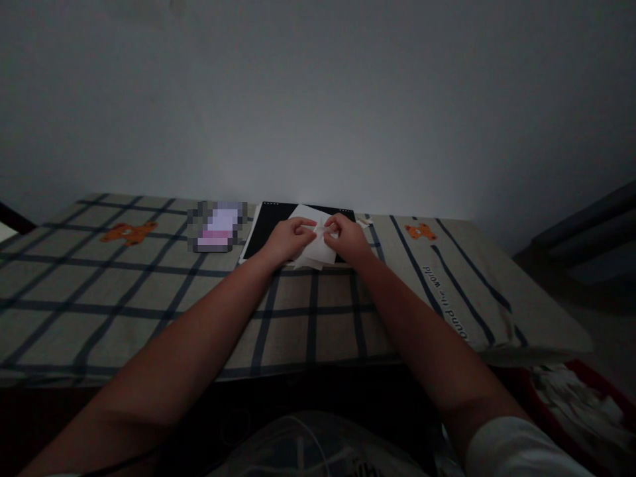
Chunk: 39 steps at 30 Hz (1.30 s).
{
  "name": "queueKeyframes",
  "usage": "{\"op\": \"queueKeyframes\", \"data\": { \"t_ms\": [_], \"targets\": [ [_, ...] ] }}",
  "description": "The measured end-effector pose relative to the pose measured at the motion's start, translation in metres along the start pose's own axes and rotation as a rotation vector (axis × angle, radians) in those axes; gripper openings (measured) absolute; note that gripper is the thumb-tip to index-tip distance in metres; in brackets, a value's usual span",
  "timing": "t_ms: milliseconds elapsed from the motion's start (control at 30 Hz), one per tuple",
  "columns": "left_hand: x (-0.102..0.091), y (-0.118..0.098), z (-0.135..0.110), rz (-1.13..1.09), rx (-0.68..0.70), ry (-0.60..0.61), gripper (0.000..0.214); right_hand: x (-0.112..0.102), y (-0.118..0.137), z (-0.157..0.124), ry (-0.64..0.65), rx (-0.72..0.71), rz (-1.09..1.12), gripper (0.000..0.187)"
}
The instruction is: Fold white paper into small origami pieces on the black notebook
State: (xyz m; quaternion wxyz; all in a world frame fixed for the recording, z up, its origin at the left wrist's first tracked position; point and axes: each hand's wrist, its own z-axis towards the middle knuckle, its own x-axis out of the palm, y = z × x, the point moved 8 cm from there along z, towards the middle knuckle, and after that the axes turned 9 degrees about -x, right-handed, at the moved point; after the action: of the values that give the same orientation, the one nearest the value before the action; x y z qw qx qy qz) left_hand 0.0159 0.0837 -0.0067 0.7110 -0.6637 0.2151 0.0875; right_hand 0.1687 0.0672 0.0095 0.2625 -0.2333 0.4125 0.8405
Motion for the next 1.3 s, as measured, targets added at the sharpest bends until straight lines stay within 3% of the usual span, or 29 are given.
{"op": "queueKeyframes", "data": {
  "t_ms": [167,400,533,633,767,900,1000,1067,1300],
  "targets": [
    [0.0,-0.003,0.0,0.009,0.062,0.007,0.045,-0.003,-0.001,0.0,-0.008,0.032,0.013,0.018],
    [-0.015,0.011,0.008,-0.074,0.055,-0.186,0.036,-0.005,-0.011,-0.001,-0.101,0.129,0.142,0.026],
    [-0.024,0.016,0.011,-0.174,0.039,-0.298,0.025,0.003,-0.016,-0.002,-0.023,0.18,0.19,0.033],
    [-0.022,0.018,0.012,-0.191,0.011,-0.286,0.021,0.004,-0.019,-0.001,-0.011,0.183,0.226,0.03],
    [-0.019,0.012,0.01,-0.007,0.019,-0.241,0.02,-0.006,-0.026,0.003,-0.081,0.162,0.161,0.023],
    [-0.021,-0.015,-0.003,0.333,0.28,-0.306,0.013,-0.016,-0.028,0.004,-0.117,0.132,0.062,0.02],
    [-0.003,-0.033,-0.015,0.459,0.554,-0.161,0.016,-0.016,-0.028,0.004,-0.094,0.135,0.006,0.021],
    [0.011,-0.034,-0.02,0.547,0.666,-0.041,0.022,-0.014,-0.028,0.005,-0.078,0.137,-0.01,0.022],
    [0.029,-0.009,-0.01,0.861,0.584,0.117,0.04,-0.006,-0.034,0.004,-0.018,0.186,-0.033,0.014]
  ]
}}
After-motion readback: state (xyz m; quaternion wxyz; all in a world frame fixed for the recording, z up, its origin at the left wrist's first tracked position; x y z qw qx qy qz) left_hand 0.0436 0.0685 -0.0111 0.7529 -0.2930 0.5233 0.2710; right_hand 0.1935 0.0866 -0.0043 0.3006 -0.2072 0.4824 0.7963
